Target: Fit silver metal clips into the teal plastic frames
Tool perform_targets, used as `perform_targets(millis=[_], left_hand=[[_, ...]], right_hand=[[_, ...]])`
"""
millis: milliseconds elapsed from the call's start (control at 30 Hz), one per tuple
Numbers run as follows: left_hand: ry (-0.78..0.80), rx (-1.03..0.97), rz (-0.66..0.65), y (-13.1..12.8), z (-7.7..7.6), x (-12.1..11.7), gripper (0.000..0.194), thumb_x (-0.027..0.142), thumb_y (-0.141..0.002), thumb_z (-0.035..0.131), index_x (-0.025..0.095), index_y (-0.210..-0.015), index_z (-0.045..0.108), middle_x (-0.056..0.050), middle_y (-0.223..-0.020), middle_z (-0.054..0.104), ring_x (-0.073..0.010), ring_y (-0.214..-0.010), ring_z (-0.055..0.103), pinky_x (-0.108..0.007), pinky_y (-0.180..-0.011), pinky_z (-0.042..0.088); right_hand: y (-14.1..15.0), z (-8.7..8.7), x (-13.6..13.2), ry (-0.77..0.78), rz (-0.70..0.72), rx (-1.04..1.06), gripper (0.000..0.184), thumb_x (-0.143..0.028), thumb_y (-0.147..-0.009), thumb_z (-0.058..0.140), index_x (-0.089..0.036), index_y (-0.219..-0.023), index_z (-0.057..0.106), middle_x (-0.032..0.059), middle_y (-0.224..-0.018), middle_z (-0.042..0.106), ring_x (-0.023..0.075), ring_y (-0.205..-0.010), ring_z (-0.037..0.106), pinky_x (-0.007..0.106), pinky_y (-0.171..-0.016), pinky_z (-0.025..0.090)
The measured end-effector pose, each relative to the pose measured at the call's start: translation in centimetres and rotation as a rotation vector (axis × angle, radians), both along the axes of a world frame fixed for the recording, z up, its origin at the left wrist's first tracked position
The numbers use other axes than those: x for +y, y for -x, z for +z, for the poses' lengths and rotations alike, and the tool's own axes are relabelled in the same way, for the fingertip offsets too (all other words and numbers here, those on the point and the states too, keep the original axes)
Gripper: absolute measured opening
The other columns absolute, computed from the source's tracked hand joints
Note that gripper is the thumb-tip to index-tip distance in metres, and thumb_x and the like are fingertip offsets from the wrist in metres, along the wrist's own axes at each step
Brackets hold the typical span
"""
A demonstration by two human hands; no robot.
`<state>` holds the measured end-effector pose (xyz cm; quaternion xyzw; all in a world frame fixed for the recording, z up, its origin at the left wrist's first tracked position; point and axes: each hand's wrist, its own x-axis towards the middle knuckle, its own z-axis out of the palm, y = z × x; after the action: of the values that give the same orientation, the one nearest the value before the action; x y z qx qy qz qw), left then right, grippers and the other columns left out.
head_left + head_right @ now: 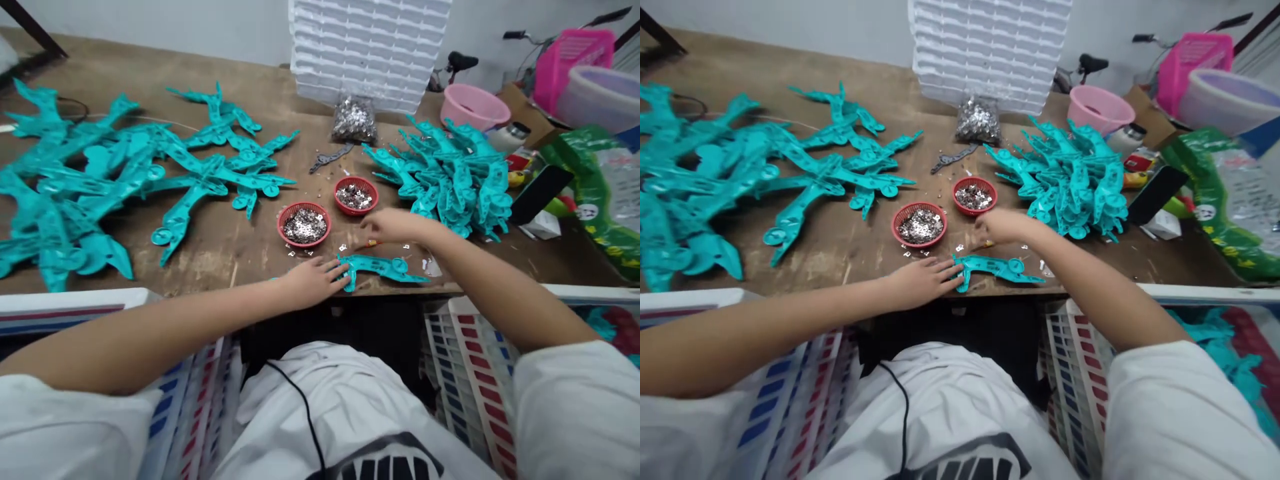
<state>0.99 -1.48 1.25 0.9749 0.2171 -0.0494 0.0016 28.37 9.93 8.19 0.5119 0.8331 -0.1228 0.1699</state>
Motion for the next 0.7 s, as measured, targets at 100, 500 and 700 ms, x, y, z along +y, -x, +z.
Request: perform_targets(millis=[100, 500, 700], left_hand=[[0.032, 0.013, -0.017, 1.2, -1.1, 1.8, 0.048, 0.007, -0.118, 0.082, 0.029, -0.161, 0.090, -0.013, -0.186, 0.079, -0.0327, -0.167, 0.082, -0.041, -0.122, 0.069], [0.050, -0.287, 0.366, 1.9, 2.2, 7.8, 0.034, 0.034, -0.127, 0.072, 0.016, -0.146, 0.093, -0.022, -0.161, 0.087, -0.0464, -0.157, 0.079, -0.057, -0.126, 0.060], [0.263, -0.128, 0.628, 2.7, -0.8, 10.1, 0.046, 0.036, -0.131, 0.059, 0.012, -0.113, 0.093, -0.026, -0.152, 0.088, -0.0505, -0.149, 0.083, -0.065, -0.127, 0.066]], right_hand=[[0.8, -0.9, 6.2, -0.211, -0.051, 0.019, 0.033, -0.010, -0.116, 0.077, -0.017, -0.139, 0.098, 0.0196, -0.139, 0.098, 0.0351, -0.121, 0.093, 0.038, -0.104, 0.066], [-2.2, -3.5, 12.1, -0.272, -0.054, 0.144, 0.029, -0.021, -0.119, 0.078, -0.016, -0.137, 0.099, 0.0194, -0.139, 0.097, 0.0425, -0.133, 0.090, 0.055, -0.126, 0.067], [-3.4, -2.9, 11.7, -0.207, -0.110, 0.136, 0.030, -0.033, -0.120, 0.088, -0.018, -0.144, 0.096, 0.0203, -0.139, 0.095, 0.0437, -0.136, 0.089, 0.059, -0.132, 0.067]])
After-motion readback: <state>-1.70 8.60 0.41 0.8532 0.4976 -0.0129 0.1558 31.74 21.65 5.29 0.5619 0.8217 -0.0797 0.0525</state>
